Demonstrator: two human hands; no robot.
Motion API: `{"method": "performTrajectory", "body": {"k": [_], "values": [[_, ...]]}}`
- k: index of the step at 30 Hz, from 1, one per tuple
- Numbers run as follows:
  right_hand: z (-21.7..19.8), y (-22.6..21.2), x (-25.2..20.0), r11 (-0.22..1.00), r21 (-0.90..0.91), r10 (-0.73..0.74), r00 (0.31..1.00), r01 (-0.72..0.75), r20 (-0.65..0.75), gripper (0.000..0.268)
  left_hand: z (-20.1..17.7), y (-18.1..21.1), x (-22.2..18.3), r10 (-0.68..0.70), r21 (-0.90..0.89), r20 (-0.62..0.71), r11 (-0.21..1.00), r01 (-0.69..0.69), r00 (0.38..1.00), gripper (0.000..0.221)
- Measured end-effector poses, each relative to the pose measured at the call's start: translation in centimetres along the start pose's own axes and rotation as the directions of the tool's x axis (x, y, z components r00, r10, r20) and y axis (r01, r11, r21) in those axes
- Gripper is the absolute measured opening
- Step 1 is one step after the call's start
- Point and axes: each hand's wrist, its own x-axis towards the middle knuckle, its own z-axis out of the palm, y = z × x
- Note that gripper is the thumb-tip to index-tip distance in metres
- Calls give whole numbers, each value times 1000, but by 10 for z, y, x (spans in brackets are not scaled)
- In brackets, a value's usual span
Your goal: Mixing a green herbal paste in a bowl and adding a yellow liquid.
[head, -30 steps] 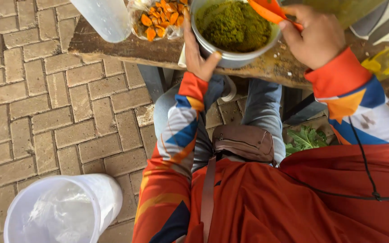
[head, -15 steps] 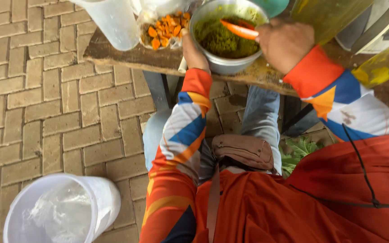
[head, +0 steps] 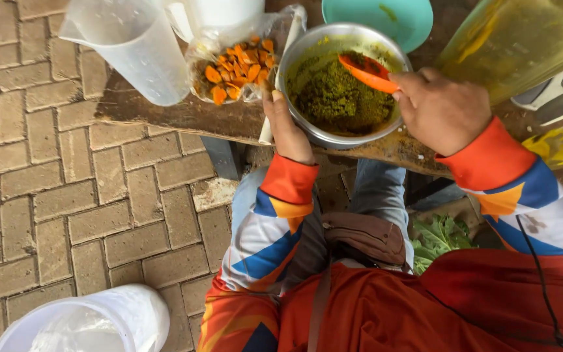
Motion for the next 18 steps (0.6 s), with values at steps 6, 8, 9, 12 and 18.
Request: {"method": "performTrajectory", "body": {"k": [6, 8, 9, 12, 18], "values": [[-21, -10, -12, 1000, 31, -2, 1000, 3, -8, 20, 9, 84, -67, -50, 206, 42, 978, 41, 998, 85], [-19, -8, -20, 999, 12, -32, 996, 33, -84, 19, 4, 106, -92, -43, 353, 40, 935, 26, 998, 87], [-18, -7, -24, 998, -12, -60, 990, 59, -129, 16, 0, 114, -101, 13, 296, 106, 954, -44, 994, 85], [-20, -7, -32, 996, -47, -78, 985, 72, -154, 14, -7, 134, -120, 118, 233, 182, 959, -159, 976, 81], [-31, -9, -28, 987, -115, -133, 974, 113, -182, 23, -22, 124, -102, 403, 432, 370, 723, -539, 837, 69]]}}
